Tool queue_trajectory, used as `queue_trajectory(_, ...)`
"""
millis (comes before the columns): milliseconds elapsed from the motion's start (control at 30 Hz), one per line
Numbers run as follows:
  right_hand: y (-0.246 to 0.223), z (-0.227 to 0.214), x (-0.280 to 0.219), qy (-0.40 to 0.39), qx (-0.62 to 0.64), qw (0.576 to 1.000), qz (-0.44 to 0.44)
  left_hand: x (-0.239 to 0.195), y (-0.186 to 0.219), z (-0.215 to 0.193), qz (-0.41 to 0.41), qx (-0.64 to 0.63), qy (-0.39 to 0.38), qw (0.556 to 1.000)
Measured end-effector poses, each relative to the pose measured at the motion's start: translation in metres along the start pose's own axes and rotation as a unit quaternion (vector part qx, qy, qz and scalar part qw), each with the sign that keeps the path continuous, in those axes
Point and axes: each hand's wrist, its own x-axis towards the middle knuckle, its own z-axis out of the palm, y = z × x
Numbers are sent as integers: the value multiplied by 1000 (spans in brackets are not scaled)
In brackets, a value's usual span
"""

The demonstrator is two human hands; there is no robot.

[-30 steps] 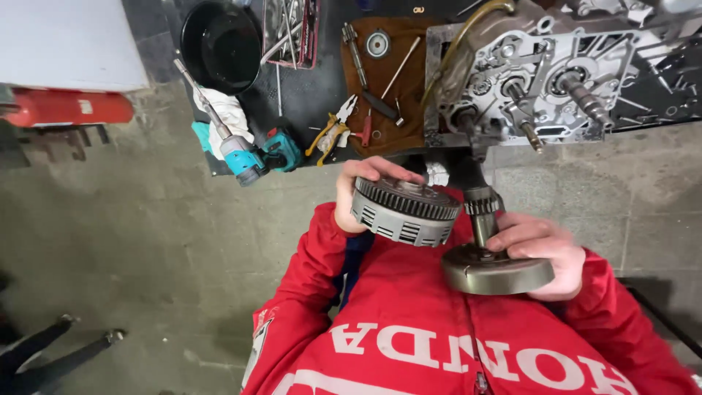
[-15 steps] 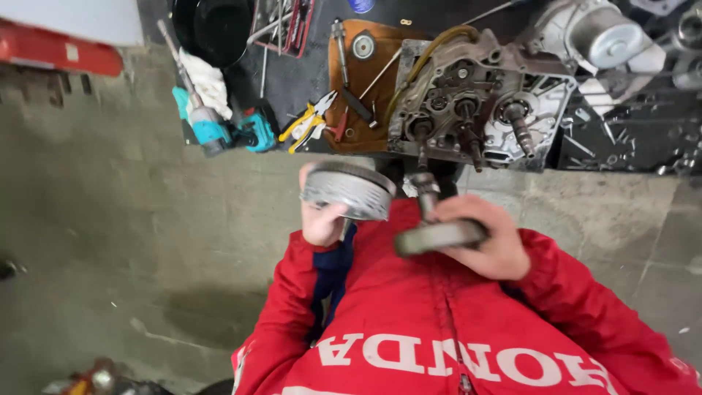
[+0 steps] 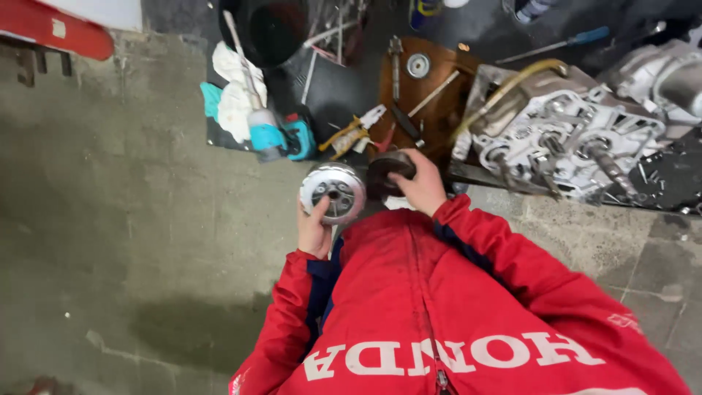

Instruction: The person handles a motorcycle clutch basket and flywheel at a workbench, aligns the clutch assembly against the engine case, wipes the clutch drum with a cloth, and presses the drum onto the assembly to seat it.

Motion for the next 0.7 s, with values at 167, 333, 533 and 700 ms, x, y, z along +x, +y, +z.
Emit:
queue_trajectory(167, 14, 15, 60, 182, -36, 983, -12, 37, 13, -12, -76, 57, -9, 995)
queue_trajectory(333, 48, 5, 111, 282, -129, 950, -43, 67, 0, -16, -93, 67, -41, 993)
queue_trajectory(533, 111, -15, 139, 280, -203, 936, -74, 69, 2, -21, -98, 97, -68, 988)
queue_trajectory(700, -3, 1, 100, 235, -335, 892, -190, 37, 3, -60, -89, 41, -35, 995)
